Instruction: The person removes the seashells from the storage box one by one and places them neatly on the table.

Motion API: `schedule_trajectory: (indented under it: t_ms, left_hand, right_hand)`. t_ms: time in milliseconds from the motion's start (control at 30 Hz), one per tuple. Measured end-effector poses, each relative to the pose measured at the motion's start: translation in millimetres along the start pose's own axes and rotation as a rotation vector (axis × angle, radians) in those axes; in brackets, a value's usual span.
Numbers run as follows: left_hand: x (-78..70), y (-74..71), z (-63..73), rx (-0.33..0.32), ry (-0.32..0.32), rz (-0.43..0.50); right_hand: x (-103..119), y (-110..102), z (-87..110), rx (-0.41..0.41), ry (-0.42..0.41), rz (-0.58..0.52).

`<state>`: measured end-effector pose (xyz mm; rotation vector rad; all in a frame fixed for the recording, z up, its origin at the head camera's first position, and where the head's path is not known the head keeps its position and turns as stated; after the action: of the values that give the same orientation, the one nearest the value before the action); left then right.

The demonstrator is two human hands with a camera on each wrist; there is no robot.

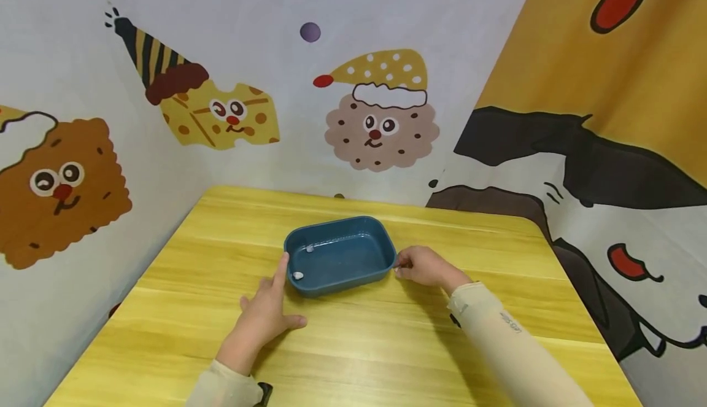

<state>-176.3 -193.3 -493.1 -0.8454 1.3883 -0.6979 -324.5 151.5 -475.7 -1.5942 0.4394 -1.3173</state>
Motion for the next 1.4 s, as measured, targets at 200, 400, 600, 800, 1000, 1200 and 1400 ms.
schedule_trajectory:
  t_ms: [200, 400, 600, 800, 1000, 1200, 1400]
  left_hand:
    - [1.0, 0.7, -1.0, -0.001, 0.000, 0.007]
    - [-1.0, 1.5, -1.2, 0.002, 0.007, -0.003]
    - [-1.3, 2.8, -2.3, 0.001, 0.009, 0.004]
    - [-0.3, 2.5, -1.8, 0.010, -0.012, -0.005]
    - [-1.0, 1.2, -0.4, 0.011, -0.010, -0.006]
    - [-1.7, -0.5, 1.7, 0.012, -0.004, -0.010]
    - [-3.0, 0.3, 0.9, 0.015, 0.005, -0.012]
  right_hand:
    - [-13, -16, 3.9, -0.048, 0.109, -0.065]
    - [-13, -7, 0.9, 0.016, -0.009, -0.027]
    - [0, 0, -6.1, -0.032, -0.113, 0.089]
    - [-6, -3, -6.7, -0.007, 0.000, -0.007]
    - [-17, -28, -3.9, -0.119, 0.050, -0.080]
    - [-15, -33, 4.9, -0.058, -0.001, -0.064]
    - [-9, -13, 7.2, -0.004, -0.085, -0.011]
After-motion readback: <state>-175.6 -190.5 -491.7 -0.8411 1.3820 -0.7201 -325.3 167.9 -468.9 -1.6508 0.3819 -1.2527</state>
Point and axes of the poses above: each hand's wrist, its own z-axis away from the middle knuckle, its own y-axis out of the palm, x = y × z, the point moved 3 cm from there along -z, towards the middle knuckle, and after that the axes turned 9 degrees about -x, right-handed, at the moved point
